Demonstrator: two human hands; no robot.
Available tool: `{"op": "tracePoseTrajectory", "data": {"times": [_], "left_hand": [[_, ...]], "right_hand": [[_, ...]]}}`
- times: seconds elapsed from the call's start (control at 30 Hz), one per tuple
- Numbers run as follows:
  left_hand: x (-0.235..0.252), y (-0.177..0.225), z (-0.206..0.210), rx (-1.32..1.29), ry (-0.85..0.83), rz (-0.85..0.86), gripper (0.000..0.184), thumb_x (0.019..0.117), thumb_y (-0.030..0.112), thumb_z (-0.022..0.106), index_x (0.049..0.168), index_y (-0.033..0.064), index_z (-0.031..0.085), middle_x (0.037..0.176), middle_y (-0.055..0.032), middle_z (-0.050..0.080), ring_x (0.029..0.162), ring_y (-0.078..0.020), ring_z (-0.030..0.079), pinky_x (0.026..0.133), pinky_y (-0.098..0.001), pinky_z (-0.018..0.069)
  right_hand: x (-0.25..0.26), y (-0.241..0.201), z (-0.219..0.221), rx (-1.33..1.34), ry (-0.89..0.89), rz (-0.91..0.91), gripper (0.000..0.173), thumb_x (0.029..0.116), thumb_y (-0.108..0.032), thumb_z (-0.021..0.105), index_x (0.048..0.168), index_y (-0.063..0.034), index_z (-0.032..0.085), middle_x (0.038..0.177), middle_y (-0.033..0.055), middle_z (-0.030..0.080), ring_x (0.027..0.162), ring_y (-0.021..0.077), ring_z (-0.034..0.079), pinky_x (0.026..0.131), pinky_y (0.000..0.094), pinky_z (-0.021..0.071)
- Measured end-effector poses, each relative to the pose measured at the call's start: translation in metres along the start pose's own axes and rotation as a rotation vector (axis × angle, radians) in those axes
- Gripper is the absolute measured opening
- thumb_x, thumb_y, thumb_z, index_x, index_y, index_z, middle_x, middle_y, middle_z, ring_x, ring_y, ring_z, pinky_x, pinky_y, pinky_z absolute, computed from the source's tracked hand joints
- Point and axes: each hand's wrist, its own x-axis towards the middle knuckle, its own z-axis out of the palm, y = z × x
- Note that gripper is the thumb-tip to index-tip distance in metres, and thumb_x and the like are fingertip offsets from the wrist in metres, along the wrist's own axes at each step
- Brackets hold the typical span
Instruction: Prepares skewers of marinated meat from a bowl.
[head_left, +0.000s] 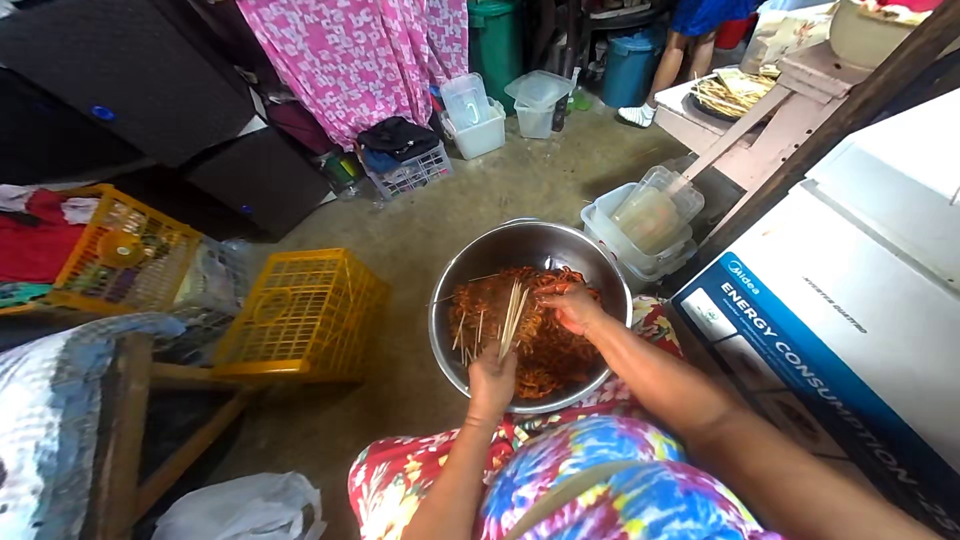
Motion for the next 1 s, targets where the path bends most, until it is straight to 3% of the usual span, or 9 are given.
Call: {"op": "tracePoseTrajectory", "data": {"times": [0.23, 0.43, 0.6, 0.67, 0.77, 0.83, 0.9, 1.0], "left_hand": [[-0.001, 0.002, -0.001, 0.02, 0.003, -0.012, 0.017, 0.0959, 0.007, 0.058, 0.106, -0.0008, 0.068, 0.071, 0.0012, 0.061, 0.053, -0.0027, 0.051, 0.053, -0.0224, 0.0465], [-0.001, 0.002, 0.001, 0.032, 0.019, 0.003, 0.017, 0.0957, 0.006, 0.057, 0.106, -0.0004, 0.069, 0.072, 0.0014, 0.061, 0.053, -0.0015, 0.05, 0.053, -0.0214, 0.0454], [-0.001, 0.001, 0.0, 0.02, 0.035, -0.021, 0.018, 0.0977, 0.007, 0.057, 0.109, -0.001, 0.068, 0.071, 0.0006, 0.061, 0.052, -0.0032, 0.051, 0.052, -0.0226, 0.0468], [0.001, 0.001, 0.0, -0.002, 0.064, -0.045, 0.017, 0.0994, 0.008, 0.057, 0.11, -0.0017, 0.067, 0.07, 0.0002, 0.06, 0.051, -0.0043, 0.051, 0.051, -0.0234, 0.0474], [0.002, 0.002, -0.001, 0.015, 0.083, -0.064, 0.017, 0.0999, 0.008, 0.057, 0.109, -0.0011, 0.067, 0.069, 0.0005, 0.059, 0.05, -0.0045, 0.051, 0.051, -0.0238, 0.0471], [0.002, 0.002, -0.001, 0.028, 0.084, -0.071, 0.016, 0.0999, 0.009, 0.057, 0.109, -0.0007, 0.067, 0.069, 0.0001, 0.059, 0.051, -0.0047, 0.051, 0.051, -0.0242, 0.0476], [0.002, 0.002, -0.001, 0.031, 0.078, -0.071, 0.016, 0.1001, 0.008, 0.057, 0.109, -0.0008, 0.067, 0.071, -0.0005, 0.06, 0.052, -0.0045, 0.051, 0.052, -0.0239, 0.0475], [0.001, 0.002, 0.0, 0.009, 0.067, -0.055, 0.017, 0.0997, 0.008, 0.057, 0.109, -0.0015, 0.067, 0.071, 0.0002, 0.061, 0.052, -0.0031, 0.051, 0.052, -0.0224, 0.0472]], "right_hand": [[-0.009, -0.005, 0.004, -0.135, -0.049, 0.059, 0.013, 0.0949, 0.002, 0.066, 0.107, 0.005, 0.068, 0.1, 0.0084, 0.069, 0.087, 0.0106, 0.065, 0.077, 0.0277, 0.055], [-0.011, -0.004, 0.007, 0.082, -0.035, 0.247, 0.027, 0.1005, -0.003, 0.059, 0.126, 0.0013, 0.051, 0.109, 0.0126, 0.063, 0.091, 0.0203, 0.067, 0.077, 0.0389, 0.0591], [-0.013, -0.001, 0.007, 0.044, -0.122, 0.257, 0.025, 0.1021, -0.004, 0.057, 0.125, 0.0034, 0.055, 0.108, 0.0133, 0.065, 0.089, 0.0217, 0.068, 0.078, 0.0407, 0.0605], [-0.014, -0.002, 0.002, -0.043, -0.219, 0.161, 0.032, 0.0982, 0.002, 0.058, 0.13, 0.0038, 0.055, 0.107, 0.0108, 0.066, 0.087, 0.018, 0.067, 0.079, 0.0363, 0.059], [-0.014, 0.0, -0.002, -0.191, -0.28, 0.012, 0.049, 0.0805, 0.016, 0.063, 0.127, 0.0063, 0.05, 0.102, 0.0118, 0.067, 0.087, 0.0188, 0.069, 0.082, 0.0384, 0.0605], [-0.013, 0.002, -0.002, -0.294, -0.27, -0.074, 0.039, 0.0817, 0.015, 0.063, 0.119, 0.0079, 0.055, 0.102, 0.0117, 0.067, 0.087, 0.0154, 0.068, 0.081, 0.0343, 0.0595], [-0.011, 0.004, -0.002, -0.355, -0.233, -0.13, 0.023, 0.0901, 0.008, 0.064, 0.113, 0.0086, 0.061, 0.102, 0.0109, 0.067, 0.086, 0.0115, 0.066, 0.082, 0.0295, 0.0576], [-0.01, 0.002, 0.0, -0.264, -0.149, -0.074, 0.015, 0.0981, 0.0, 0.061, 0.111, 0.0066, 0.064, 0.101, 0.0102, 0.068, 0.083, 0.0126, 0.068, 0.077, 0.0303, 0.0595]]}}
